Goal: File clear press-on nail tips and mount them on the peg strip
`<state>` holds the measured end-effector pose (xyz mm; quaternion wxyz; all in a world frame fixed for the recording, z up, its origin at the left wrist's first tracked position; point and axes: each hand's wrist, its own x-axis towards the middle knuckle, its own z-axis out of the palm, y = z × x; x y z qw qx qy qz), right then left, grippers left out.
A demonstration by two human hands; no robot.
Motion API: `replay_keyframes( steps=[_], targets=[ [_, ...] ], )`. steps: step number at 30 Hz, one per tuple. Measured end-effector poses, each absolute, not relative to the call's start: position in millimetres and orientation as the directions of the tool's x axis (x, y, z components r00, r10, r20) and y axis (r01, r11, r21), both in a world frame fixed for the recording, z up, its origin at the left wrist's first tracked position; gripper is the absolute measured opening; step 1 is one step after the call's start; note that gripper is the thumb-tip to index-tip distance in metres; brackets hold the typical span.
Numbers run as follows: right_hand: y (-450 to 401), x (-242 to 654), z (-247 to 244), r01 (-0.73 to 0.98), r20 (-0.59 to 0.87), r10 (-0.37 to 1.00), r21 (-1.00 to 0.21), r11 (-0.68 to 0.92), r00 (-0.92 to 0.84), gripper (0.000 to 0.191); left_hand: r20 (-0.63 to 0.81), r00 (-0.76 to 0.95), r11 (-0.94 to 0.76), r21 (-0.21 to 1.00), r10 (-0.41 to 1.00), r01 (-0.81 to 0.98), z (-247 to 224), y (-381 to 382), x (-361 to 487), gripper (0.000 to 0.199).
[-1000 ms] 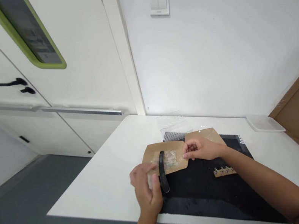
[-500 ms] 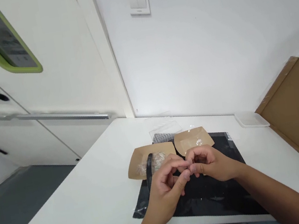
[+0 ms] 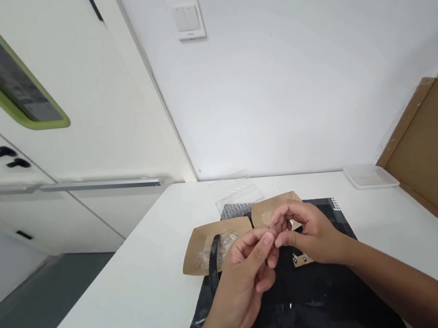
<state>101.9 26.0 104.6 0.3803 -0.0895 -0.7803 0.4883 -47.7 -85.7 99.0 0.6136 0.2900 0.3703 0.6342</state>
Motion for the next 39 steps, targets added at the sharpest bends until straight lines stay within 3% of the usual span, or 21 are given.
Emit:
replay_keyframes(
  steps=[7,12,21,31,39],
  targets=[
    [26,116,112,-0.270,0.712,0.424,-0.641,0.719,-0.560,0.026,-0.210,-0.092,0.082,0.693,0.973,-0.716,108,-81,-25,0.045],
    [28,120,113,-0.225,0.751,0.446,-0.601,0.767,-0.488,0.040,-0.234,-0.081,0.101,0.672,0.969,-0.733,113,-77,-17,0.046],
    [32,118,113,-0.163,0.881,0.252,-0.339,0.926,-0.400,0.015,-0.214,-0.155,0.039,0.697,0.964,-0.716,112,-78,-15,0.043],
    [33,123,119,-0.193,0.870,0.187,-0.302,0.934,-0.457,0.015,-0.199,-0.248,0.029,0.830,0.948,-0.557,108,-80,-23,0.051],
    [27,124,111,-0.090,0.844,0.265,-0.343,0.935,-0.466,0.017,-0.161,-0.211,0.035,0.866,0.964,-0.498,105,-79,-30,0.049]
  ],
)
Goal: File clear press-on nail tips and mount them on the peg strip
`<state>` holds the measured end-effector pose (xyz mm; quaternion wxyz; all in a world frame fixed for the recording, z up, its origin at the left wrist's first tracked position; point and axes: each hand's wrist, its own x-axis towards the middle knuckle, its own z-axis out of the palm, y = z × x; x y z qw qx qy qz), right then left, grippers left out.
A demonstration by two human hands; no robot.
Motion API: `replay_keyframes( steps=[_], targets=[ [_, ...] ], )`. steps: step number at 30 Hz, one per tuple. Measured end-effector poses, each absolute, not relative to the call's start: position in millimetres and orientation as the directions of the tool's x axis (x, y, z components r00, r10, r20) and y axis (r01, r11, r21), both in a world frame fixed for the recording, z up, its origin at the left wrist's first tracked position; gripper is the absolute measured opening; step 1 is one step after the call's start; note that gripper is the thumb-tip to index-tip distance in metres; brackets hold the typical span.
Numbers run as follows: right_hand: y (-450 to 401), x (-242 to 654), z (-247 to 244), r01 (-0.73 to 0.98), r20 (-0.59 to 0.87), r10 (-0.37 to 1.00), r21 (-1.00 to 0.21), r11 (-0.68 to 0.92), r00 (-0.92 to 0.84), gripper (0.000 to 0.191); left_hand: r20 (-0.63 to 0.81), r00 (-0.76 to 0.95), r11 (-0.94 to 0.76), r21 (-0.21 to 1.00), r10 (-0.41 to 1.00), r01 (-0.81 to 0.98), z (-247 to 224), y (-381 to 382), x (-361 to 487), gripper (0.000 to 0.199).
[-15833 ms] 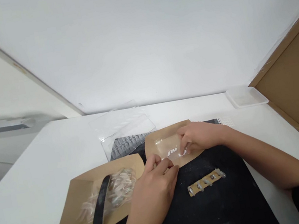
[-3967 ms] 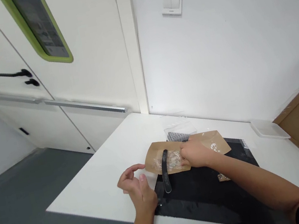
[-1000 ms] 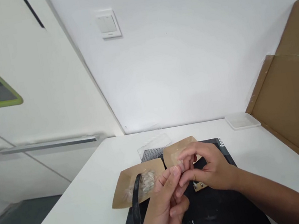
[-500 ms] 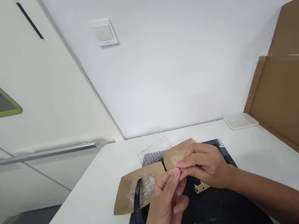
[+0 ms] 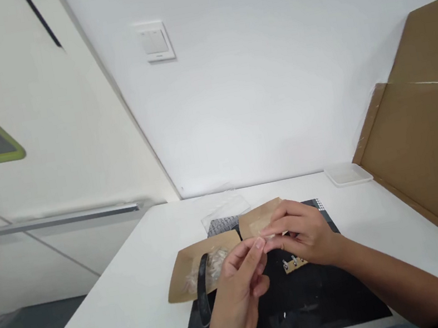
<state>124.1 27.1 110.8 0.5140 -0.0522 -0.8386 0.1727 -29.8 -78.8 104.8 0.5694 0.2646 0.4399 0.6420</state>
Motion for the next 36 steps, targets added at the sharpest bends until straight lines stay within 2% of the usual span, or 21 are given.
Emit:
replay_keyframes(
  steps=[5,8,9,11,13,15,19,23,29,33,36],
  targets=[
    [29,126,102,-0.071,0.834,0.253,-0.328,0.942,-0.491,0.009,-0.115,-0.199,0.037,0.933,0.973,-0.358,97,-76,-34,0.053],
    [35,131,94,-0.029,0.820,0.279,-0.338,0.941,-0.499,0.009,0.013,-0.268,-0.014,1.000,0.963,-0.002,83,-76,-44,0.051],
    [38,134,90,-0.011,0.812,0.299,-0.351,0.936,-0.501,0.008,0.106,-0.309,-0.049,0.981,0.945,0.188,77,-78,-50,0.047],
    [46,141,79,0.031,0.786,0.369,-0.409,0.912,-0.495,0.006,0.320,-0.421,-0.053,0.844,0.849,0.534,62,-83,-65,0.039],
    [56,151,63,0.094,0.746,0.461,-0.479,0.873,-0.480,0.007,0.374,-0.535,0.155,0.693,0.757,0.704,46,-91,-84,0.041],
    [66,160,44,0.182,0.694,0.554,-0.537,0.824,-0.460,0.012,0.284,-0.657,0.422,0.578,0.699,0.699,32,-100,-103,0.047],
    [84,172,12,0.266,0.592,0.696,-0.652,0.710,-0.407,0.021,0.147,-0.731,0.655,0.353,0.666,0.668,14,-112,-129,0.065],
    [91,174,1,0.289,0.588,0.651,-0.595,0.750,-0.480,0.020,0.070,-0.707,0.676,0.242,0.703,0.696,9,-113,-136,0.070],
    [90,173,3,0.267,0.616,0.608,-0.558,0.786,-0.501,0.018,0.059,-0.667,0.652,0.164,0.742,0.740,2,-101,-137,0.060],
    [91,173,-1,0.283,0.600,0.622,-0.566,0.774,-0.503,0.019,0.055,-0.657,0.641,0.170,0.752,0.748,0,-98,-137,0.053],
    [92,173,-6,0.314,0.576,0.643,-0.571,0.758,-0.505,0.018,0.103,-0.683,0.658,0.199,0.723,0.726,14,-97,-132,0.048]
  ],
)
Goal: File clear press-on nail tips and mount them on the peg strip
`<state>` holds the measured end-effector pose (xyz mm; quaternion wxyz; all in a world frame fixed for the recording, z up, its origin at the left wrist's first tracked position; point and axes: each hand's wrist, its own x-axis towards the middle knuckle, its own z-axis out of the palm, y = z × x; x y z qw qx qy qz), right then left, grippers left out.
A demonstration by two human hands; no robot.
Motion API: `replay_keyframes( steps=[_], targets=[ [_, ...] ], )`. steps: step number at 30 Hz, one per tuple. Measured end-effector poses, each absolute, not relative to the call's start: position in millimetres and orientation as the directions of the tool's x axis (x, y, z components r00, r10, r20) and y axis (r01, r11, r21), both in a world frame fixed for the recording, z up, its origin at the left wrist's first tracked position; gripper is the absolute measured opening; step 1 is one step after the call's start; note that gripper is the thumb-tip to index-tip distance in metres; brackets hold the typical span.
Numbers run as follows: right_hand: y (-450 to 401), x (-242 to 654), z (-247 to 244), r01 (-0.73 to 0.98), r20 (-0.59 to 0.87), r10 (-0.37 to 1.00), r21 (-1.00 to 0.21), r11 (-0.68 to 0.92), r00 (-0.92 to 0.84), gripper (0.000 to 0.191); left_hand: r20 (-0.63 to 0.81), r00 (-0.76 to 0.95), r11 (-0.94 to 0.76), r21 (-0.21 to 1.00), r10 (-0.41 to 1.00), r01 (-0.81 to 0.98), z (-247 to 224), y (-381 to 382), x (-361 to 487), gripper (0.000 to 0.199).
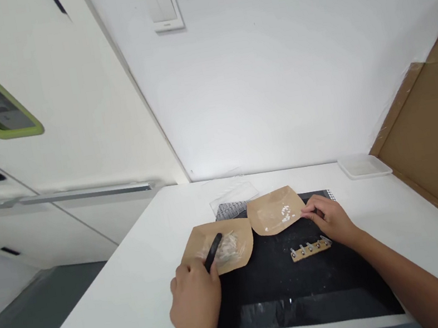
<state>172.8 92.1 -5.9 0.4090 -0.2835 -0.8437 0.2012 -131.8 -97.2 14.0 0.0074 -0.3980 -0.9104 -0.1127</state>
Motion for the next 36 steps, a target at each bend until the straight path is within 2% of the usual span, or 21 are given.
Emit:
replay_keyframes(
  steps=[4,7,9,12,18,25,30,36],
  targets=[
    [92,172,-12,0.339,0.554,0.644,-0.557,0.758,-0.527,0.019,0.300,-0.609,0.570,0.214,0.735,0.793,50,-80,-113,0.041],
    [91,171,-13,0.360,0.540,0.650,-0.550,0.753,-0.534,0.020,0.466,-0.343,0.215,0.308,0.815,0.927,64,-45,-90,0.031],
    [90,170,-11,0.365,0.559,0.646,-0.538,0.760,-0.520,0.019,0.536,-0.160,-0.088,0.408,0.829,0.909,61,-18,-75,0.025],
    [89,167,-10,0.373,0.600,0.652,-0.535,0.758,-0.465,0.016,0.539,-0.036,-0.246,0.441,0.841,0.863,44,13,-59,0.017],
    [87,159,-15,0.336,0.688,0.627,-0.531,0.778,-0.365,0.010,0.523,-0.012,-0.331,0.556,0.852,0.762,12,24,-56,0.019],
    [90,140,-19,0.427,0.771,0.551,-0.401,0.810,-0.320,0.010,0.491,0.006,-0.398,0.699,0.871,0.594,5,17,-57,0.025],
    [95,132,-15,0.500,0.795,0.524,-0.334,0.799,-0.307,0.011,0.410,-0.018,-0.359,0.818,0.912,0.450,9,14,-54,0.031],
    [106,129,2,0.443,0.787,0.455,-0.262,0.857,-0.416,0.012,0.290,-0.112,-0.242,0.917,0.951,0.318,8,10,-47,0.038]
  ],
)
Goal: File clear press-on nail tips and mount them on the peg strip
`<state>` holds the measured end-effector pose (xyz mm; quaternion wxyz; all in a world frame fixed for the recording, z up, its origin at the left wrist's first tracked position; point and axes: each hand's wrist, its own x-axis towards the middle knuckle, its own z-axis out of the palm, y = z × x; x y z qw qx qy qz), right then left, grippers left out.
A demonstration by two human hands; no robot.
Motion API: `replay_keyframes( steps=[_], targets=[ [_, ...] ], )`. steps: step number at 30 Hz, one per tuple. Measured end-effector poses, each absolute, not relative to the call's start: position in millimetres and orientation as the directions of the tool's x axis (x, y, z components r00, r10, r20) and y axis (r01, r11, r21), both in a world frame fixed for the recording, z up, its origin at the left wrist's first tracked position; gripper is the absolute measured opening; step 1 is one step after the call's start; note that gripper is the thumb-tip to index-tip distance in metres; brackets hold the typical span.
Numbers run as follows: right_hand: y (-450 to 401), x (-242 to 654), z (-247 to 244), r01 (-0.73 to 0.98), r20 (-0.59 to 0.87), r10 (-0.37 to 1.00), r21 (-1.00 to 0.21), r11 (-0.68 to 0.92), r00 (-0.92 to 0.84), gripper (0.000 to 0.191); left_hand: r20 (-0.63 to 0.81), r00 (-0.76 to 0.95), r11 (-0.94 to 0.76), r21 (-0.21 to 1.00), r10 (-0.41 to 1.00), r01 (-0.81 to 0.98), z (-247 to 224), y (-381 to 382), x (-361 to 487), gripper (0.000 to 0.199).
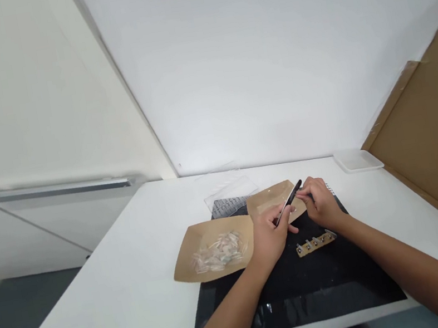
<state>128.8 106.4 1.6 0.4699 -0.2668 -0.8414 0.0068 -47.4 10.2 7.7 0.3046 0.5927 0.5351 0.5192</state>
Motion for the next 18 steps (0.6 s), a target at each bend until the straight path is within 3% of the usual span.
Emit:
replay_keyframes(
  steps=[13,18],
  targets=[
    [105,113,-6,0.543,0.776,0.544,-0.321,0.776,-0.318,0.015,0.262,-0.187,-0.196,0.930,0.947,0.310,7,7,-47,0.036],
    [103,111,-6,0.532,0.715,0.521,-0.244,0.811,-0.466,0.017,0.251,-0.214,-0.174,0.930,0.944,0.325,3,9,-49,0.035]
  ],
)
